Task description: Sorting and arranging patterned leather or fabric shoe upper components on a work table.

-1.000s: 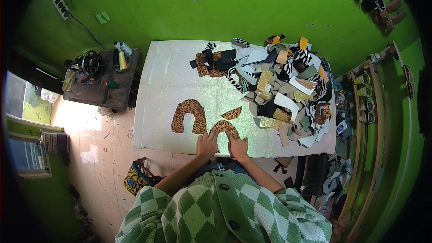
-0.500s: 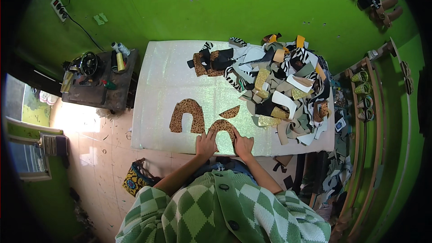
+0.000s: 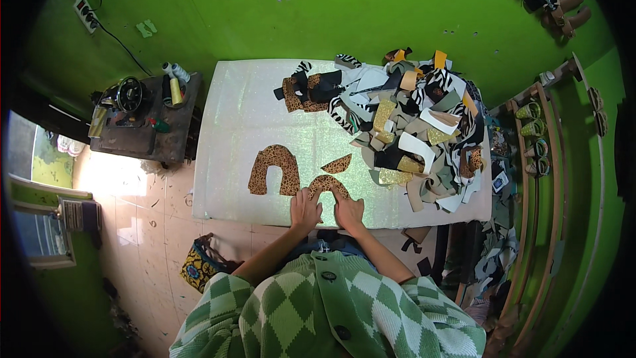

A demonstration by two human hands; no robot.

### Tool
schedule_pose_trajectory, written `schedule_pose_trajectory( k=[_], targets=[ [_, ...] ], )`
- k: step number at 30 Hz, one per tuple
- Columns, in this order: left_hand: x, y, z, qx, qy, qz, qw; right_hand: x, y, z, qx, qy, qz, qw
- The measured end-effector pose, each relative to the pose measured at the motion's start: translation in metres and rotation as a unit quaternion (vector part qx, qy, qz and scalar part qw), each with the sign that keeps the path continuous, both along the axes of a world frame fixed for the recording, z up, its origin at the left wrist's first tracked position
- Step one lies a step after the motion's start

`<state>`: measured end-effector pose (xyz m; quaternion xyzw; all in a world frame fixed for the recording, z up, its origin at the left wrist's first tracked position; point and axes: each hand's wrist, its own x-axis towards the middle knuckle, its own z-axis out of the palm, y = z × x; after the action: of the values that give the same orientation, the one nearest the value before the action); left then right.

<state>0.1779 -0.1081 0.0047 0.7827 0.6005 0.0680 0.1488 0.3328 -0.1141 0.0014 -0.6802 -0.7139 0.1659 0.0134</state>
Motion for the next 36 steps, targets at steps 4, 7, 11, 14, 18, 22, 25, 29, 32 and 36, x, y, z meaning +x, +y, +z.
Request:
schedule_pose_trajectory(
  k=[4,7,11,14,18,22,25,29,32,36],
  targets=[
    [-0.008,-0.005,-0.01,0.038,0.02,0.012,0.999,0.003,-0.002,0.0,-0.004,-0.006,0.003,1.0],
    [-0.012,-0.008,-0.011,0.03,0.026,0.028,0.999,0.008,-0.003,-0.004,-0.013,-0.012,-0.009,1.0],
    [-0.017,-0.013,-0.013,0.025,0.036,0.044,0.998,0.006,-0.002,-0.003,-0.001,-0.012,-0.016,1.0],
    [-0.02,-0.013,-0.016,0.03,0.019,0.066,0.997,0.01,0.004,-0.001,-0.014,0.013,-0.054,0.998],
    [-0.016,-0.008,-0.006,0.012,-0.024,0.073,0.997,0.024,0.016,-0.02,0.146,0.12,-0.099,0.977],
    [0.001,0.006,-0.013,0.011,-0.062,0.144,0.988,0.011,0.035,-0.005,0.204,0.144,-0.116,0.961],
    [0.013,0.018,-0.018,-0.03,-0.063,0.182,0.981,0.012,0.042,-0.015,0.095,0.111,-0.123,0.982],
    [0.01,0.024,-0.031,-0.071,-0.111,0.19,0.973,0.013,0.043,-0.021,0.023,0.142,-0.183,0.973],
    [0.005,0.022,-0.033,-0.088,-0.133,0.181,0.97,0.019,0.035,-0.022,0.054,0.137,-0.128,0.981],
    [0.004,0.016,-0.013,-0.076,-0.242,0.23,0.94,0.034,0.028,-0.023,0.042,0.217,-0.1,0.97]
  ],
)
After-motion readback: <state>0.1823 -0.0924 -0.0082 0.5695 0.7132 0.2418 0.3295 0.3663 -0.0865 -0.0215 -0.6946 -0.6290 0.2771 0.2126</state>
